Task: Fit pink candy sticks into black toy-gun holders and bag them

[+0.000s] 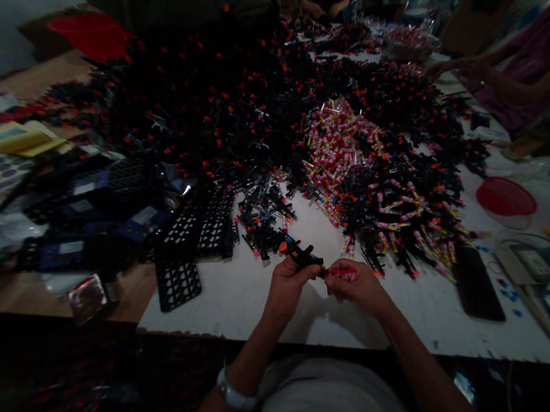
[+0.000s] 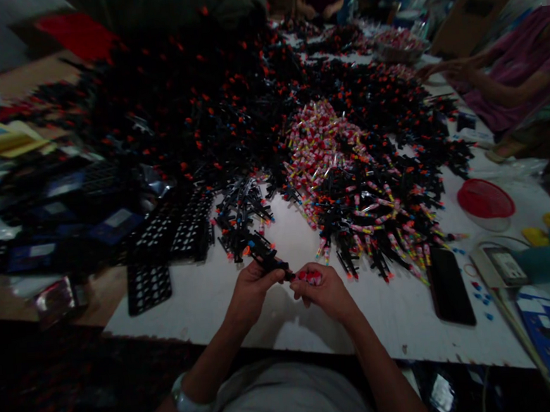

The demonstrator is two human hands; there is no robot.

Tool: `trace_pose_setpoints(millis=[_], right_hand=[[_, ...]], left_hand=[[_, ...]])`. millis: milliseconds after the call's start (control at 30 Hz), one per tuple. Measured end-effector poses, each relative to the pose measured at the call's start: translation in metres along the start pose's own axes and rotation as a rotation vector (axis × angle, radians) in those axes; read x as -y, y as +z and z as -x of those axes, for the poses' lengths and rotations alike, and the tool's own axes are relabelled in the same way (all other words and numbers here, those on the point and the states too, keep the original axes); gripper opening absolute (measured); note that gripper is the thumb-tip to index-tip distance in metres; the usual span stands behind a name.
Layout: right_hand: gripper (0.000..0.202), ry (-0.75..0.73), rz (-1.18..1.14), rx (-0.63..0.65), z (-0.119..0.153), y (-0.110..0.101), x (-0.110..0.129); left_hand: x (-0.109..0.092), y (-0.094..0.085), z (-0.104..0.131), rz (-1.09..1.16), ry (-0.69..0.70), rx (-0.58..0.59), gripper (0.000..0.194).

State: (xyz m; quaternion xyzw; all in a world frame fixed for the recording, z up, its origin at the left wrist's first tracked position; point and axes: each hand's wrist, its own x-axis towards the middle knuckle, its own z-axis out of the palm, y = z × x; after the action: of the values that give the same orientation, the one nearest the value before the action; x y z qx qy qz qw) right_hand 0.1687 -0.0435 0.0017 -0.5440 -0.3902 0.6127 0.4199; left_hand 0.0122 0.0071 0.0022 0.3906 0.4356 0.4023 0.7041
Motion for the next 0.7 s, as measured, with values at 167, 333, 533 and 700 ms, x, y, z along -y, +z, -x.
trace_pose_setpoints(millis=[167,333,533,700], right_hand=[[0.033,0.002,0.006,-0.041,-0.003,0.011,-0.005],[0.032,-0.331,0.408,-0.67,-0.004,-0.036,0.019],[0.026,-0.69,0.861,-0.92,-0.019,-0.062,0.025],[0.027,-0.435,0.825,-0.391,-0.057,0.017,-0.002]], left_hand=[[0.009,0.002,-0.004,-0.085,0.036,-0.001,0.021],[-0.012,-0.021,-0.026,-0.577,0.29,-0.217,0.033],[-0.039,-0.053,-0.057,-1.204,0.454,-0.487,0.04],[-0.025,-0.048,-0.04,-1.009,0.466,-0.498,0.023]])
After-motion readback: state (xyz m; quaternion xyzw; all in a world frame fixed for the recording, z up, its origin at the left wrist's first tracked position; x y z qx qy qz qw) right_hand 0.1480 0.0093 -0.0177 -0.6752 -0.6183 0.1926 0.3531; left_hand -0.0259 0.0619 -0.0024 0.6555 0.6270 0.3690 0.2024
